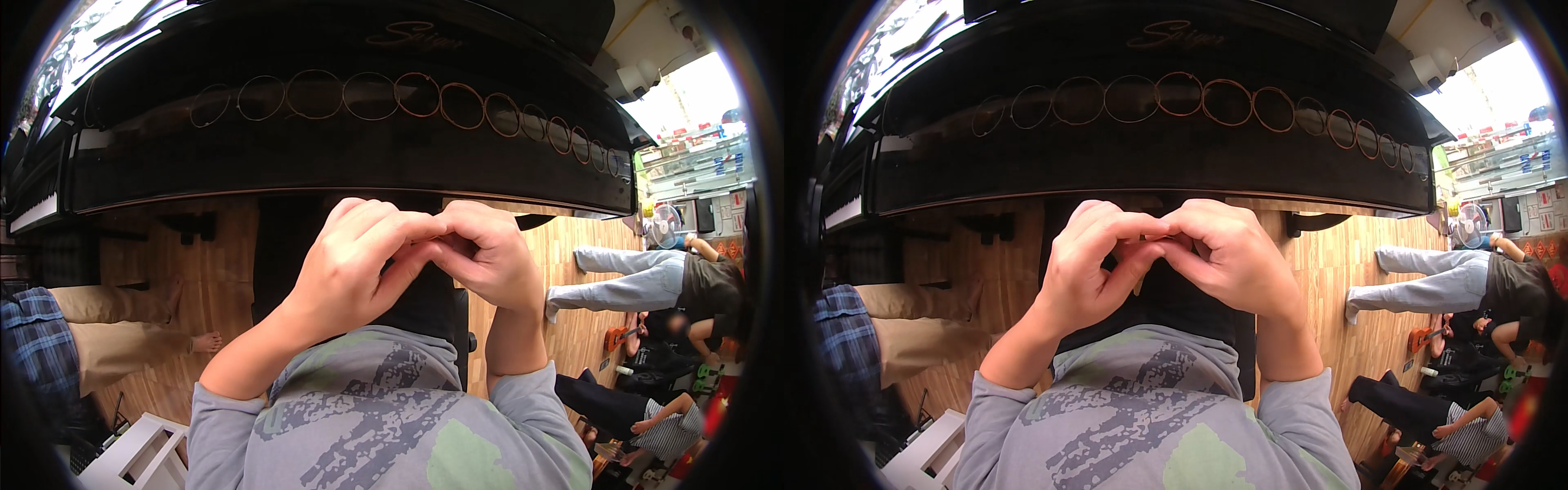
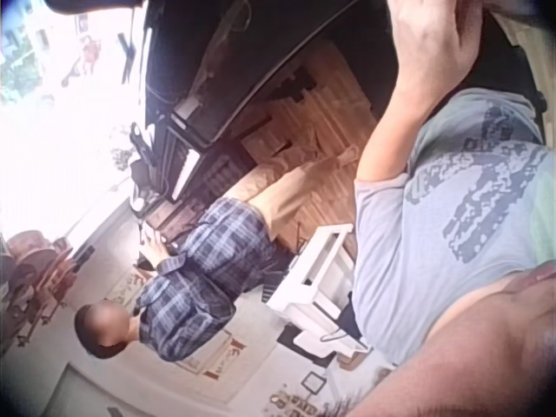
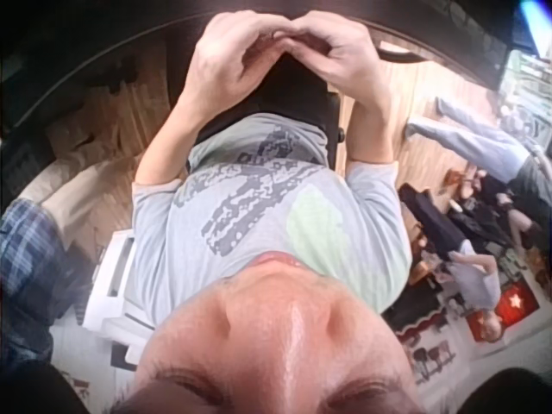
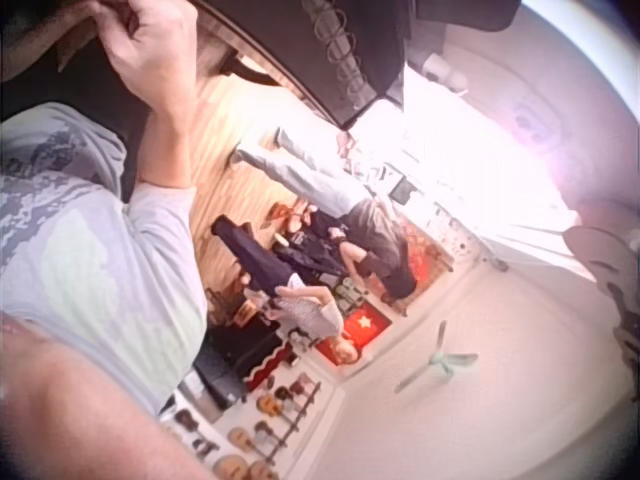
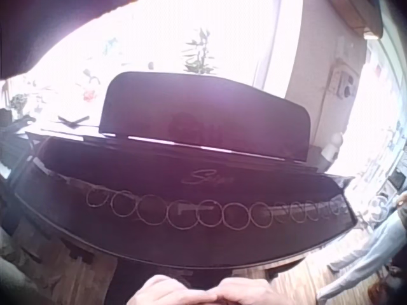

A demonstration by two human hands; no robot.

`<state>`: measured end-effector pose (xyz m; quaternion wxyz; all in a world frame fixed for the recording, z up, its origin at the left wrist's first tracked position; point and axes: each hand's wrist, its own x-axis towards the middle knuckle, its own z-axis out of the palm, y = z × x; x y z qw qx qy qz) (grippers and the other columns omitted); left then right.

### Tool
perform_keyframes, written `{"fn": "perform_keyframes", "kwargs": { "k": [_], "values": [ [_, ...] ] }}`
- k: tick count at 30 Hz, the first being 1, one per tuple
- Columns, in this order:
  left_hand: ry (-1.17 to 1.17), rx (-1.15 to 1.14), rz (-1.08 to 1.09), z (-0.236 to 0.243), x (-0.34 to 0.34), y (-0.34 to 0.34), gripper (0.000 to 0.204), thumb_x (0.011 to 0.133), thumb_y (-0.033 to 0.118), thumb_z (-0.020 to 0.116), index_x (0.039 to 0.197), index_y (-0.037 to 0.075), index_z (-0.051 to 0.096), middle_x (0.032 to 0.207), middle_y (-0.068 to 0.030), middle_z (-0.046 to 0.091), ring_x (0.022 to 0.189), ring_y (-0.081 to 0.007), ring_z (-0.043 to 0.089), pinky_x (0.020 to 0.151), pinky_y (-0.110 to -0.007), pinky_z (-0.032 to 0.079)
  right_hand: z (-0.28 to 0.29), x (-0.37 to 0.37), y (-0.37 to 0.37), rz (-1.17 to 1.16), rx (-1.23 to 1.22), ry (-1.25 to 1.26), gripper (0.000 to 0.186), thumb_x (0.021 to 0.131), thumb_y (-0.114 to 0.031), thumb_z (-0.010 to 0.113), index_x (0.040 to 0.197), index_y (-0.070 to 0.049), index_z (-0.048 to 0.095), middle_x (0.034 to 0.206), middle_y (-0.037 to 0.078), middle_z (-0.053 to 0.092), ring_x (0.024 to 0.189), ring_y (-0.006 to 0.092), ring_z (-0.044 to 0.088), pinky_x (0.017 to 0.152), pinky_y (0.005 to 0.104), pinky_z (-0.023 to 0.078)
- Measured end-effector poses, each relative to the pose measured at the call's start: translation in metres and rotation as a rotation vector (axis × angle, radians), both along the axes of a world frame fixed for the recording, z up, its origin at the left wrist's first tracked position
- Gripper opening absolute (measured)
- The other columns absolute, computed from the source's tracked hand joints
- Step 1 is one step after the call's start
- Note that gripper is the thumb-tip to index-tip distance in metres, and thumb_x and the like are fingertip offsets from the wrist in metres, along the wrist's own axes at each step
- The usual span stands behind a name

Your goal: The person shapes a copper wire into a circular loop by hand. They repeatedly bend, twist, and adjust the wire ends to form a closed ring, then place it on a piano lid alongside other completed wire rings.

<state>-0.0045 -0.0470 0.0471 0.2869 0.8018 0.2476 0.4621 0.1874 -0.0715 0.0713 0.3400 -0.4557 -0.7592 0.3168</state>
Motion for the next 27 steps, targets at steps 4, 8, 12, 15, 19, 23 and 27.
{"fn": "perform_keyframes", "kwargs": {
  "k": [4, 8, 12, 15, 19, 23, 27],
  "values": [
    [-0.209, -0.306, 0.049, -0.019, 0.004, 0.006, 0.012, 0.087, -0.002, 0.060, 0.098, 0.001, 0.062, 0.071, -0.0025, 0.058, 0.060, -0.0087, 0.052, 0.050, -0.023, 0.040, 0.007, 0.003, -0.004, -0.179, -0.111, 0.020, 0.027, 0.073, -0.003, 0.075, 0.098, -0.005, 0.068, 0.069, 0.002, 0.058, 0.060, 0.0087, 0.052, 0.051, 0.0230, 0.039],
    [-0.392, -0.647, 0.011, -0.015, -0.004, 0.004, 0.010, 0.094, 0.003, 0.055, 0.102, -0.002, 0.061, 0.076, 0.0064, 0.051, 0.062, 0.0025, 0.035, 0.051, -0.014, 0.026, 0.000, 0.015, -0.003, -0.212, 0.099, 0.108, 0.030, 0.071, -0.001, 0.076, 0.099, -0.005, 0.068, 0.069, 0.000, 0.056, 0.058, 0.0063, 0.049, 0.050, 0.0209, 0.036],
    [-0.448, -0.643, 0.023, -0.020, -0.004, 0.005, 0.011, 0.094, 0.004, 0.056, 0.102, -0.001, 0.061, 0.074, 0.0064, 0.049, 0.061, 0.0015, 0.034, 0.051, -0.015, 0.025, -0.008, 0.023, -0.003, -0.146, 0.096, 0.210, 0.024, 0.072, 0.000, 0.073, 0.096, -0.003, 0.068, 0.073, 0.001, 0.058, 0.060, 0.0065, 0.051, 0.052, 0.0208, 0.037],
    [-0.473, -0.610, 0.036, -0.021, -0.003, 0.006, 0.011, 0.094, 0.004, 0.056, 0.102, -0.001, 0.061, 0.074, 0.0057, 0.049, 0.060, 0.0009, 0.035, 0.051, -0.015, 0.026, -0.006, 0.018, -0.002, -0.167, 0.060, 0.221, 0.021, 0.073, 0.000, 0.072, 0.094, -0.003, 0.069, 0.074, 0.001, 0.058, 0.061, 0.0063, 0.051, 0.053, 0.0208, 0.037],
    [-0.476, -0.600, 0.045, -0.023, -0.004, 0.007, 0.010, 0.094, 0.004, 0.055, 0.101, -0.001, 0.061, 0.074, 0.0054, 0.049, 0.060, 0.0007, 0.035, 0.051, -0.015, 0.027, -0.008, 0.019, -0.002, -0.162, 0.017, 0.240, 0.014, 0.075, 0.001, 0.071, 0.089, -0.003, 0.068, 0.075, 0.002, 0.058, 0.060, 0.0069, 0.050, 0.053, 0.0207, 0.037],
    [-0.428, -0.648, 0.042, -0.021, -0.006, 0.005, 0.011, 0.092, 0.004, 0.058, 0.102, -0.001, 0.062, 0.078, 0.0022, 0.052, 0.062, -0.0019, 0.040, 0.054, -0.017, 0.033, -0.005, 0.017, -0.002, -0.142, 0.038, 0.231, 0.010, 0.076, 0.002, 0.070, 0.084, -0.003, 0.067, 0.074, 0.002, 0.058, 0.060, 0.0077, 0.050, 0.053, 0.0211, 0.036],
    [0.020, -0.017, 0.319, -0.016, -0.002, 0.010, 0.031, 0.081, 0.009, 0.067, 0.111, 0.003, 0.063, 0.100, -0.0110, 0.057, 0.090, -0.0216, 0.055, 0.079, -0.031, 0.045, -0.006, 0.017, 0.000, -0.102, 0.081, 0.220, 0.010, 0.075, 0.003, 0.070, 0.082, -0.003, 0.066, 0.073, 0.003, 0.059, 0.060, 0.0084, 0.049, 0.052, 0.0218, 0.036]
  ]
}}
